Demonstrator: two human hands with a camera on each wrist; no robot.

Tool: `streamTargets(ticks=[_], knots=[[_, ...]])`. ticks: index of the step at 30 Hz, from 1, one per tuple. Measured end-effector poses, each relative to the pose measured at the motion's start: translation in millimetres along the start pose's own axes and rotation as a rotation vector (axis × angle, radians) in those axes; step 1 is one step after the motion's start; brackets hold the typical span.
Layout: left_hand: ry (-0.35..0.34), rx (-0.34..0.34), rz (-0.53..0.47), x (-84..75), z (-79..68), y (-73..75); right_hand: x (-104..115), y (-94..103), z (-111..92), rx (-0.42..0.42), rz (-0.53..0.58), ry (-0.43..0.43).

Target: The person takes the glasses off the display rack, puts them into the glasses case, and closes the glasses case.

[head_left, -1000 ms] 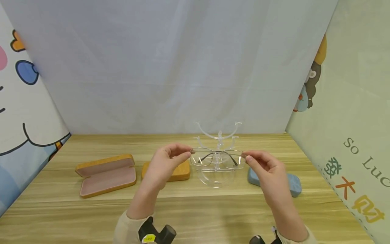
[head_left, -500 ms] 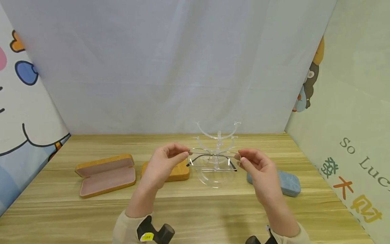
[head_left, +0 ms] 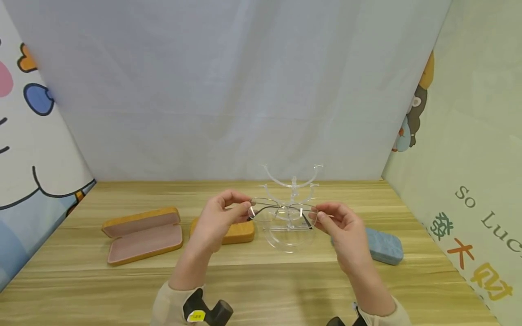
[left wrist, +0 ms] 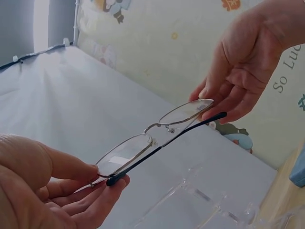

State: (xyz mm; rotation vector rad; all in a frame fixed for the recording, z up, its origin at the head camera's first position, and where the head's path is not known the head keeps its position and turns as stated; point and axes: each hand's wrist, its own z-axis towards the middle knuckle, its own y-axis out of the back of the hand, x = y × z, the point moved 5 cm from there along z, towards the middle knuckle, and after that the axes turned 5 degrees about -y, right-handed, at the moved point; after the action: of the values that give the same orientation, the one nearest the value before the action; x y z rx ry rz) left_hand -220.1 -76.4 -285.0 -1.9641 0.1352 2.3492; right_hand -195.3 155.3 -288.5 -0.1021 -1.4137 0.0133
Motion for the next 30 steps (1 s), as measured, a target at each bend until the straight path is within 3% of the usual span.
streamTargets(ticks=[17, 25, 30], knots=[[0.012, -0.02, 0.005, 32.3, -8.1, 40.5, -37, -33.8, 4, 0.029, -0.055, -0.09], [0.052, -0.092, 0.016, 43.1, -17.2, 59.1, -52, -54.4, 5, 0.12, -0.104, -0.069], [0.062, -0.103, 0.025, 52.7, -24.4, 74.7, -59, -68.2, 5, 0.188, -0.121, -0.047]])
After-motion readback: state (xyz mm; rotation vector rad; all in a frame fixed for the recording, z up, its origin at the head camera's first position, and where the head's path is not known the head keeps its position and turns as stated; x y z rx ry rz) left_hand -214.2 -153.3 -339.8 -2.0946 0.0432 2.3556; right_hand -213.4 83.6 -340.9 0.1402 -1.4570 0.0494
